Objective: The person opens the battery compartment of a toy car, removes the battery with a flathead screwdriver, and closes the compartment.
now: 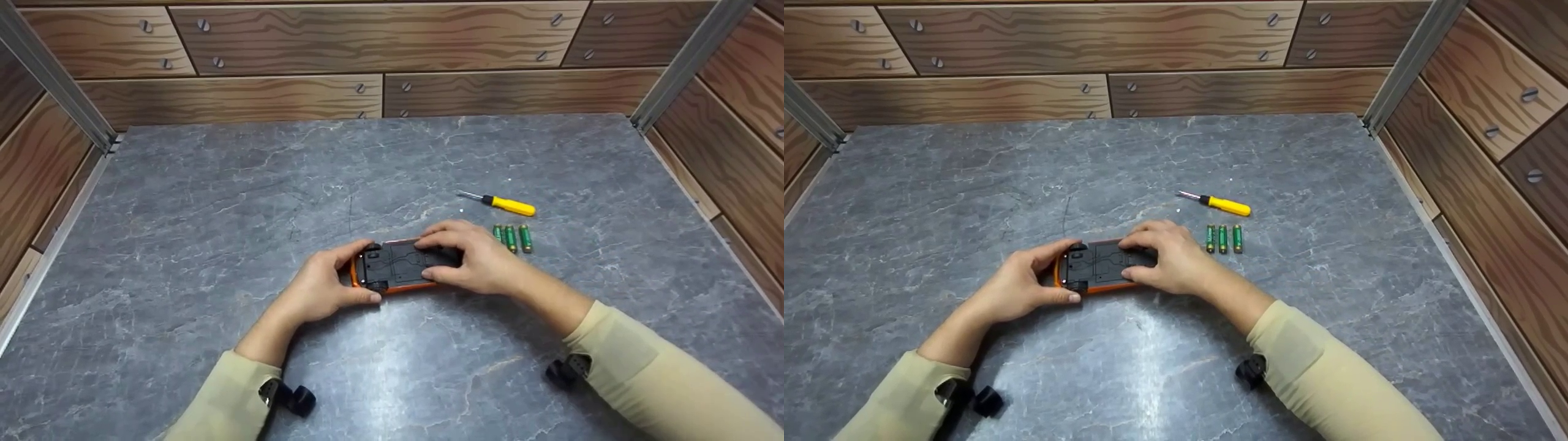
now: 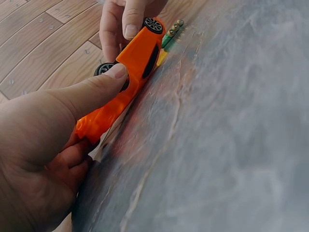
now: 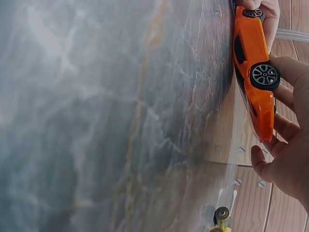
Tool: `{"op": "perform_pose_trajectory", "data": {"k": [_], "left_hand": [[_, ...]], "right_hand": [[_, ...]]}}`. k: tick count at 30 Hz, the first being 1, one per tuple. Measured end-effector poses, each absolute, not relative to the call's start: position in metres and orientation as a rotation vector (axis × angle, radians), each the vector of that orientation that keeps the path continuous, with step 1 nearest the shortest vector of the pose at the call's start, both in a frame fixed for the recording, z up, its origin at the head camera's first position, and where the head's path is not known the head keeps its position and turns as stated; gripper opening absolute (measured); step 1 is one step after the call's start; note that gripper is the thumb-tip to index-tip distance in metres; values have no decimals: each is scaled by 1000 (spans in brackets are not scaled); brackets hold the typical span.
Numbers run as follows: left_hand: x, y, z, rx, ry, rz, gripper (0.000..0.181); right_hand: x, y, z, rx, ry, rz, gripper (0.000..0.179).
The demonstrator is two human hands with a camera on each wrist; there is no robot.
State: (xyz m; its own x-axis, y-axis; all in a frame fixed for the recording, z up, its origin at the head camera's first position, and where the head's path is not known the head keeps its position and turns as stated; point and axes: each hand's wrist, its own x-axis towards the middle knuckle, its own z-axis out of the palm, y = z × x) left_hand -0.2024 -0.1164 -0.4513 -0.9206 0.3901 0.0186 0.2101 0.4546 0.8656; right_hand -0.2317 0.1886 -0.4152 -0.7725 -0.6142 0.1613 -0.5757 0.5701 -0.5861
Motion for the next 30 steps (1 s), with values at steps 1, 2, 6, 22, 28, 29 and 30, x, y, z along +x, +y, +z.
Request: {"op": "perform_pose_trajectory", "data": {"k": [1, 2, 6, 22, 28, 29, 30], "left_hand": [[-202, -117, -451, 523, 2521, 1458, 96], [-202, -117, -451, 520, 2525, 1456, 97], [-203, -117, -453, 511, 2524, 1467, 98], [-202, -113, -450, 506, 2528, 1449, 101], [-201, -113, -447, 515, 2541, 1407, 104], [-201, -113, -446, 523, 2545, 1400, 105], [-200, -114, -445, 529, 2549, 1393, 106]], "right_hand": [[-232, 189, -415, -1037, 2733, -992, 47], [-232, 191, -415, -1039, 2735, -1004, 48], [-233, 202, -415, -1033, 2742, -1083, 52], [-223, 238, -419, -979, 2734, -1055, 57], [-222, 238, -422, -963, 2757, -1019, 55], [-222, 238, -422, -963, 2758, -1019, 55], [-222, 238, -423, -963, 2758, -1021, 55]]}}
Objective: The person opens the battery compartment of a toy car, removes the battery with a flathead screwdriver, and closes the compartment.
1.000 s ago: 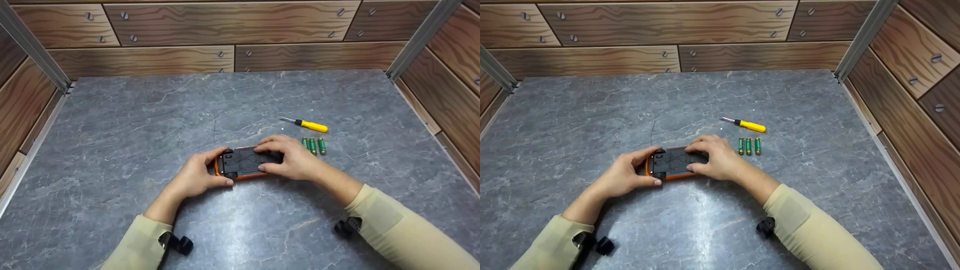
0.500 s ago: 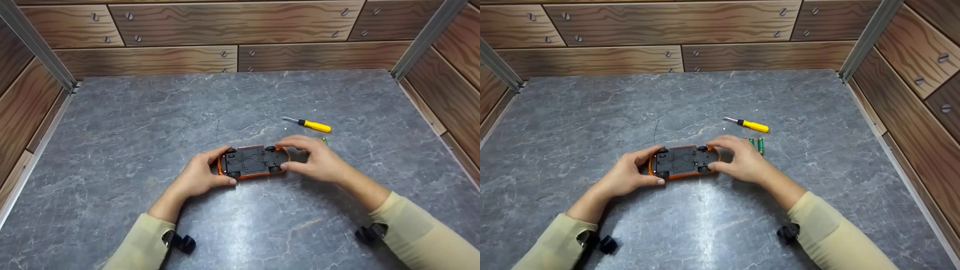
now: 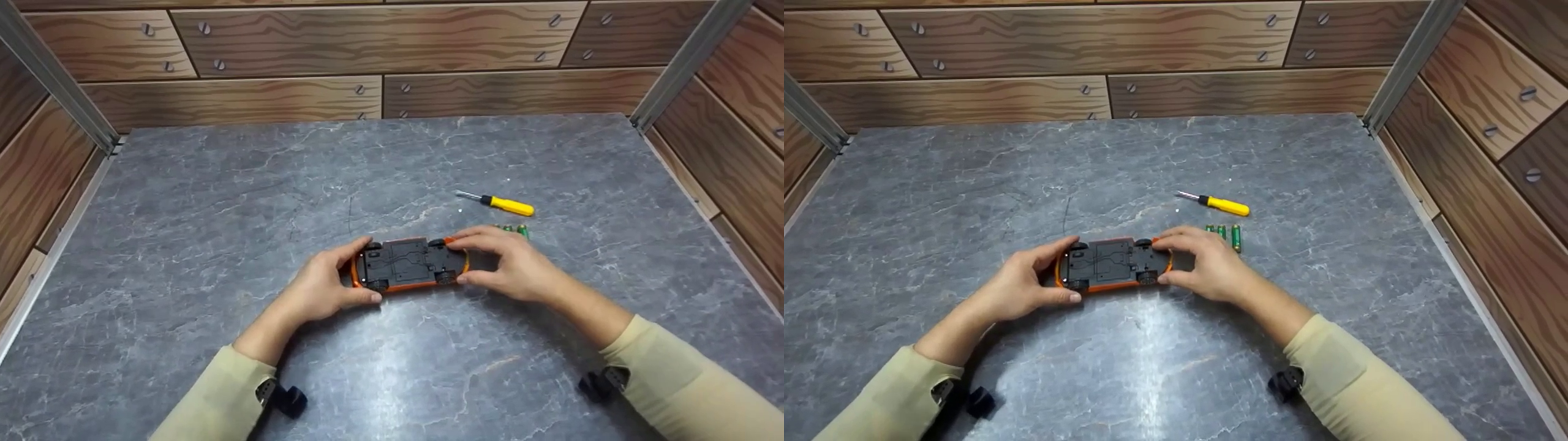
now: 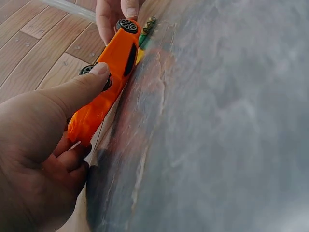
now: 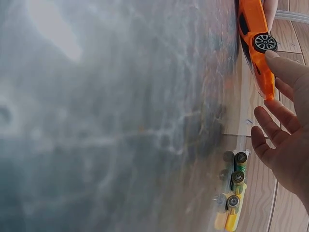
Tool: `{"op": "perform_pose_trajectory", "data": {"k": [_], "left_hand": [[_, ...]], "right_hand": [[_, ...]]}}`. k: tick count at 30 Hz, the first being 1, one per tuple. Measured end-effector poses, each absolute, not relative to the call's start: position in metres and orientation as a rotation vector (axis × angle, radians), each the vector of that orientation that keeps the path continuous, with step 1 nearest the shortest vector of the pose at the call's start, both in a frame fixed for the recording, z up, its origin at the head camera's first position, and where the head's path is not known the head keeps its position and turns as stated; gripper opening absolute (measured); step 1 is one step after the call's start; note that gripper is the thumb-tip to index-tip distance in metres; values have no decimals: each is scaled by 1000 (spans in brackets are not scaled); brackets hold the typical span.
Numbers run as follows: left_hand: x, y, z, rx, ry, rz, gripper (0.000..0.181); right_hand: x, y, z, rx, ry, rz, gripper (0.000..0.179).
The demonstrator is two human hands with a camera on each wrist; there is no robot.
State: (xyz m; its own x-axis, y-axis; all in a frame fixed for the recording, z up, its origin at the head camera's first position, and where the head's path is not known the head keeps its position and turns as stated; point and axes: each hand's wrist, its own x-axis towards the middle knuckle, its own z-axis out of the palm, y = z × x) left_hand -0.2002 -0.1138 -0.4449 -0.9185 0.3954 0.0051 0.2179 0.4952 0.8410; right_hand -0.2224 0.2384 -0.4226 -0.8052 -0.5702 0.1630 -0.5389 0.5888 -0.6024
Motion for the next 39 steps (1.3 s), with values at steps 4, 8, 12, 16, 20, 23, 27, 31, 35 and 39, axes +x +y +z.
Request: {"op": "perform_pose_trajectory", "data": {"k": [4, 8, 12, 16, 20, 23, 27, 31, 35, 39], "left_hand": [[-196, -119, -443, 549, 2543, 1409, 108], [-190, -127, -443, 570, 2547, 1447, 104], [-185, -133, -444, 607, 2572, 1470, 95], [-182, -136, -444, 624, 2568, 1484, 85], [-182, -136, -445, 629, 2553, 1484, 80], [-183, -135, -446, 629, 2557, 1475, 78], [-183, -134, -447, 611, 2580, 1444, 78], [-184, -131, -446, 550, 2591, 1418, 77], [-184, -128, -445, 478, 2610, 1405, 75], [-184, -126, -445, 444, 2646, 1386, 72]], "right_hand": [[-223, 239, -425, -954, 2760, -1025, 54], [-222, 240, -426, -948, 2760, -1030, 53], [-222, 240, -427, -957, 2767, -1025, 53], [-222, 240, -427, -948, 2767, -1028, 54], [-222, 241, -427, -939, 2763, -1031, 54], [-222, 241, -427, -954, 2759, -1030, 54], [-222, 241, -427, -963, 2757, -1017, 55], [-222, 242, -427, -949, 2755, -1002, 57], [-222, 241, -429, -945, 2754, -1005, 57], [-222, 239, -429, -954, 2755, -1020, 58]]}}
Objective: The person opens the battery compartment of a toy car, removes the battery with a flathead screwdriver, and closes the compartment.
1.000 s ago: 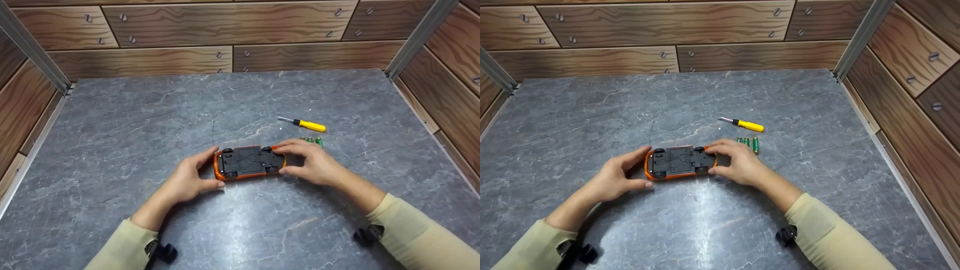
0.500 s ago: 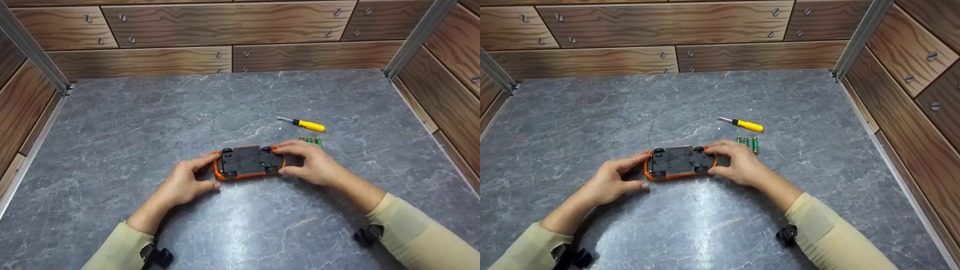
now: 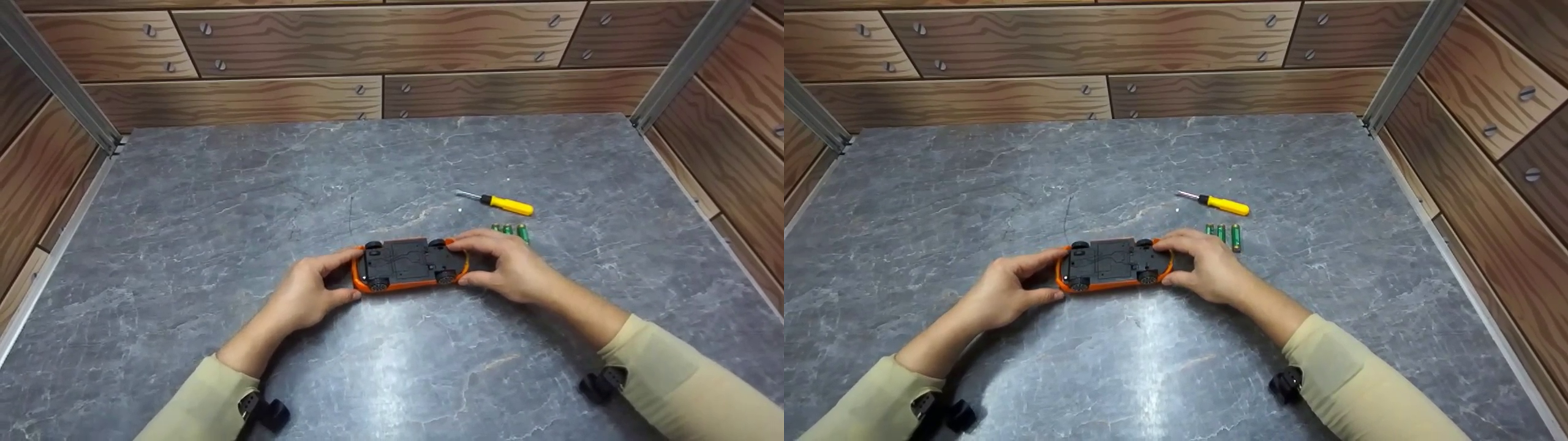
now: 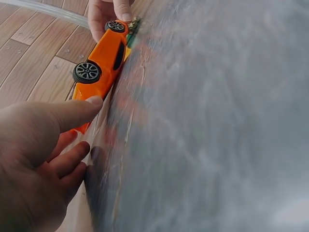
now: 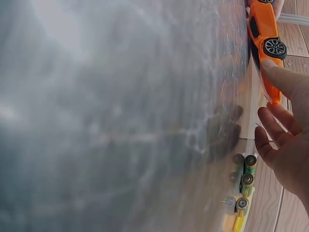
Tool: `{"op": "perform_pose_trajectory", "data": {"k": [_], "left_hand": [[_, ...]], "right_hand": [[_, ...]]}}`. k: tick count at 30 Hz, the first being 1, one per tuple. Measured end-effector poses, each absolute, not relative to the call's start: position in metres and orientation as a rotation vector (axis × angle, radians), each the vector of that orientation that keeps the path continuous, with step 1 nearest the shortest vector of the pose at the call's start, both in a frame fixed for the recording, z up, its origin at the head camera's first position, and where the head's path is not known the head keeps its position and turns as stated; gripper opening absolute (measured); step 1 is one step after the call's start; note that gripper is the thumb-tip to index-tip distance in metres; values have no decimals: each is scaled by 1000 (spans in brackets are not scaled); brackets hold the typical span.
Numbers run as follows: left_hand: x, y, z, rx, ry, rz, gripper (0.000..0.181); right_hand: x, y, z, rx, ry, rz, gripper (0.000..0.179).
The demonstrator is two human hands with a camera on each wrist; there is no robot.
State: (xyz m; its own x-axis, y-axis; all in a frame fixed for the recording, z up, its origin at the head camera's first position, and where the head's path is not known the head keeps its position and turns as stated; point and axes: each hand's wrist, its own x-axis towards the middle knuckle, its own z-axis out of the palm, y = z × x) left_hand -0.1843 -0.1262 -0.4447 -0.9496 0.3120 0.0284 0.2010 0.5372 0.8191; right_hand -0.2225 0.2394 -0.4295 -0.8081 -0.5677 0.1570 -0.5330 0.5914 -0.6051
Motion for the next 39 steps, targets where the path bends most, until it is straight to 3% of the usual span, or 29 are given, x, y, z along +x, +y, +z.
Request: {"op": "perform_pose_trajectory", "data": {"k": [15, 25, 39], "left_hand": [[-186, -125, -444, 552, 2609, 1452, 68], [-195, -134, -415, 630, 2451, 1726, 58], [-208, -124, -379, 455, 2562, 1872, 41]], "right_hand": [[-221, 241, -430, -856, 2752, -1148, 56], [-223, 240, -407, -718, 2680, -1499, 46], [-223, 231, -380, -560, 2611, -1806, 29]]}}
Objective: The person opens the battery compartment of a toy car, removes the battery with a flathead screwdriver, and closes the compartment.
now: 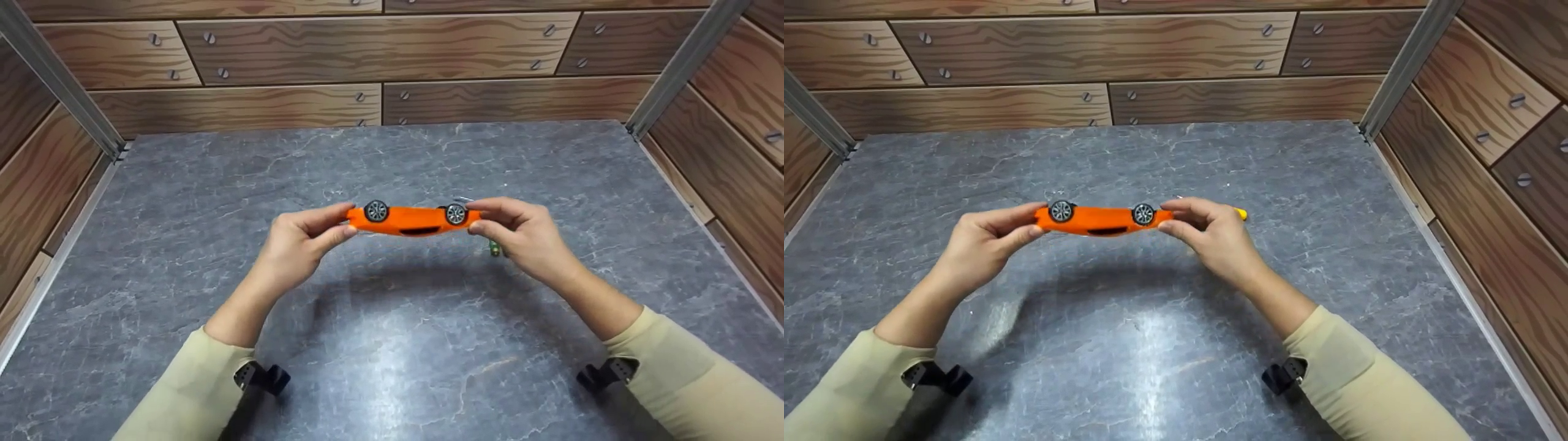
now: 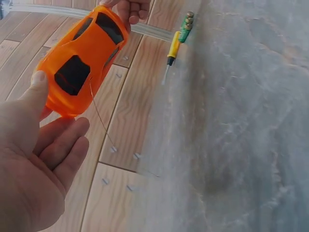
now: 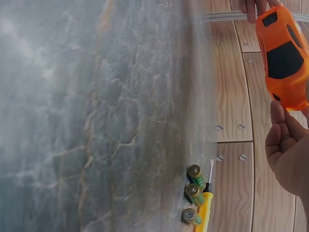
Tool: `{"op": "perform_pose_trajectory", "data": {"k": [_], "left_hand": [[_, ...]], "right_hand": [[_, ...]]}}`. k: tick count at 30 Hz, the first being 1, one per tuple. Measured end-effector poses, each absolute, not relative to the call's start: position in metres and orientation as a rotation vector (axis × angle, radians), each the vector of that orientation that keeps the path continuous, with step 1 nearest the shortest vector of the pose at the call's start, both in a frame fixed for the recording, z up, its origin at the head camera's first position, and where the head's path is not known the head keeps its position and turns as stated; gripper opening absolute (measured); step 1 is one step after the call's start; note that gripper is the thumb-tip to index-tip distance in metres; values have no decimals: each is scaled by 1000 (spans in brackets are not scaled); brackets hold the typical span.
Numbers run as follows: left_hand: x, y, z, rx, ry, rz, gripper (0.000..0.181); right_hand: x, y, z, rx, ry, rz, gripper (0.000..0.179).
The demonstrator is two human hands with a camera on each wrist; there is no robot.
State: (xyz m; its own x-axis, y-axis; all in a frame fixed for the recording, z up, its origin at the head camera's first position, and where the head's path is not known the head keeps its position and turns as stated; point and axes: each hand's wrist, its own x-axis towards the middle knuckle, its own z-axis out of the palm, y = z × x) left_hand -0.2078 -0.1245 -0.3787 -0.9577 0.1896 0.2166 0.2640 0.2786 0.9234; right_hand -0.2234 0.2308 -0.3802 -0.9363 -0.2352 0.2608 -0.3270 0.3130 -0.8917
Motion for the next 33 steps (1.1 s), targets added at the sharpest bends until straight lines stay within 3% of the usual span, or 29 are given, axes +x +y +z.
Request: {"op": "perform_pose_trajectory", "data": {"k": [19, 27, 33], "left_hand": [[-213, -118, -373, -248, -2481, -1747, 39], [-215, -115, -385, -269, -2536, -1659, 49], [-220, -113, -402, -239, -2517, -1760, 47]], "right_hand": [[-226, 224, -368, 440, -2607, 1597, 42], [-232, 223, -380, 427, -2673, 1561, 47], [-239, 218, -395, 394, -2700, 1616, 49]]}}
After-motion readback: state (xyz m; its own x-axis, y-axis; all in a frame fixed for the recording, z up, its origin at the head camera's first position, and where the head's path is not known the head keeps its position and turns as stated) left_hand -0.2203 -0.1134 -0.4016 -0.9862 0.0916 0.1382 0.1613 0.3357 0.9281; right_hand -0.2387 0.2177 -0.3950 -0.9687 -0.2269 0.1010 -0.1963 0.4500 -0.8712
